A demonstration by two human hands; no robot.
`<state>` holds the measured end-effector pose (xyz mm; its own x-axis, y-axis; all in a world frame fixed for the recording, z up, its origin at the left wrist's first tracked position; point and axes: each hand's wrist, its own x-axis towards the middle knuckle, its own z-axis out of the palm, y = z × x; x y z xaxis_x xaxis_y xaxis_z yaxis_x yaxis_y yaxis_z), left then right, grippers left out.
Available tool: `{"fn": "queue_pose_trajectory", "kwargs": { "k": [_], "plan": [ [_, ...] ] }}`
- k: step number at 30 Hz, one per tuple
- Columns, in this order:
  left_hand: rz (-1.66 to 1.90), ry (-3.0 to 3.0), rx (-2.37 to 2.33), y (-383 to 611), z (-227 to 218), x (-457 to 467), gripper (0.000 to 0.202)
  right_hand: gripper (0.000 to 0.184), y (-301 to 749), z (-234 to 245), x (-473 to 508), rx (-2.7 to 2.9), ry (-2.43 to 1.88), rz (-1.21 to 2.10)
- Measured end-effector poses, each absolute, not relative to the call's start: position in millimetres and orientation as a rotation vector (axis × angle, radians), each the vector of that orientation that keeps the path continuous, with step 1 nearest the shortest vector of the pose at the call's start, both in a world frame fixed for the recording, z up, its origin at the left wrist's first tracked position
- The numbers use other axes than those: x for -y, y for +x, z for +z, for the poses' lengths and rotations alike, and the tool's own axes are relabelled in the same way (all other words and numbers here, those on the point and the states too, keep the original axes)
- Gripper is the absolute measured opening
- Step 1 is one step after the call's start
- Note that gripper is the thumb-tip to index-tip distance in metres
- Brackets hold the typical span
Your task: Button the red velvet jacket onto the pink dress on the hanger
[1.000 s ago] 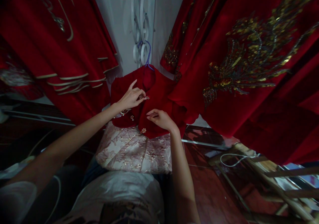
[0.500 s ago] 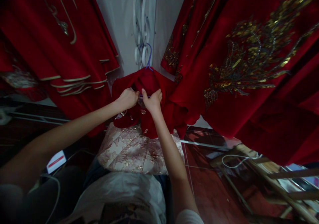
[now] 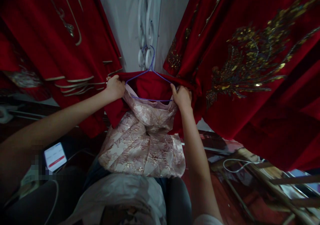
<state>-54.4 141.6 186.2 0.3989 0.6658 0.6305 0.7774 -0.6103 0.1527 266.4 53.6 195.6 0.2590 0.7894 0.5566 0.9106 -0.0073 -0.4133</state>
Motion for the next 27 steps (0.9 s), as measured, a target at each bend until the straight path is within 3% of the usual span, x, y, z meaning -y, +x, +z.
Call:
{"fn": "queue_pose_trajectory", "kwargs": {
  "k": [3,8,14,27],
  "plan": [
    [-0.666,-2.422,1.378,-62.3,190.9,-126.9,0.025,0.061,300.0,213.0,-51.3,1.710,-1.721,-0.018],
    [-0.397,-2.499,1.335,-75.5,198.2,-115.2,0.033,0.060,327.5,210.5,-42.3,1.734,-1.517,0.282],
    [-0.574,-2.578,1.417,-82.2,188.7,-121.4,0.041,0.035,318.6,182.6,-39.7,1.640,-1.233,0.129],
    [-0.945,-2.740,1.339,-97.0,172.4,-130.3,0.051,0.030,314.4,172.2,-47.7,1.503,-1.182,0.151]
  ]
}}
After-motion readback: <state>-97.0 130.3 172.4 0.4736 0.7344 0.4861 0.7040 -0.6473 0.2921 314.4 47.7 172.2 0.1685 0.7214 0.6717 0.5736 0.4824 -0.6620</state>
